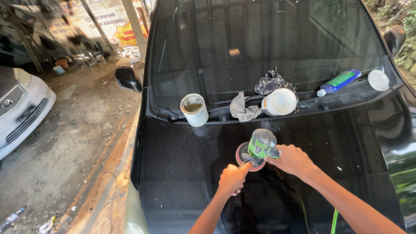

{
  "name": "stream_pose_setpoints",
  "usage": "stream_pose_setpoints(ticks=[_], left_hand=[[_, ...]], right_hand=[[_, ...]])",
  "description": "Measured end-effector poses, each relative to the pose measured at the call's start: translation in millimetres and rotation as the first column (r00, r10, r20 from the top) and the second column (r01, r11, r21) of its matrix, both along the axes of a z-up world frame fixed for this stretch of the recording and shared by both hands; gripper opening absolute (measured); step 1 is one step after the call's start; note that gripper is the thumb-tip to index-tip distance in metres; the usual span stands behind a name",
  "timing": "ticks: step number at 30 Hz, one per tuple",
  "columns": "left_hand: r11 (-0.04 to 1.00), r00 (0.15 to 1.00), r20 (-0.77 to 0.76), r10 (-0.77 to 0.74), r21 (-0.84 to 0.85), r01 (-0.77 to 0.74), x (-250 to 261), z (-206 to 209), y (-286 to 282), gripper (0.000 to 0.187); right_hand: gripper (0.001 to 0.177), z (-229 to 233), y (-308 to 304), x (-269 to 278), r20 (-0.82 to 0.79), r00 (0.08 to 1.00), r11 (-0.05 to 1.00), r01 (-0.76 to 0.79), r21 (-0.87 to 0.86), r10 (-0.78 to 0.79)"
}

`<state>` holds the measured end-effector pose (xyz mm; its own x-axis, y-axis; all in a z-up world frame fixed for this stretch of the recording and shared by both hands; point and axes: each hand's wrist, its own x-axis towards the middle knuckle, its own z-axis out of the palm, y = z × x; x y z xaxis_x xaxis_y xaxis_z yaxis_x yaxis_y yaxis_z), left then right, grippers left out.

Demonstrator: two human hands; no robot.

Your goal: The person polishes a black car hood by applying a substance from a can and buffing the surface with an electric polisher. They move the tool across the hood while holding a container and occasionally use a cloth to wipe the surface.

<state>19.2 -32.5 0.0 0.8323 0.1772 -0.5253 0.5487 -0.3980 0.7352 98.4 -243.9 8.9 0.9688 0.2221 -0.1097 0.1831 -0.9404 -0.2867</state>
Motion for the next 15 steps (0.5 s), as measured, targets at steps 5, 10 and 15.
stream_pose_setpoints(ticks=[5,10,15], left_hand=[[0.996,0.999,0.015,0.04,-0.081,-0.039,57.4,10.2,14.0,0.067],[0.991,0.999,0.011,0.044,-0.124,-0.042,100.9,16.8,14.1,0.067],[0.995,1.0,0.013,-0.008,-0.096,0.009,109.4,16.7,-8.1,0.068]], right_hand=[[0.056,10.7,13.1,70.7,-0.004,1.0,0.999,-0.012,-0.031,0.012],[0.057,15.8,11.9,113.0,0.019,0.999,0.998,-0.03,-0.061,0.031],[0.051,16.8,-14.8,107.2,-0.003,1.0,0.999,0.017,-0.041,-0.017]])
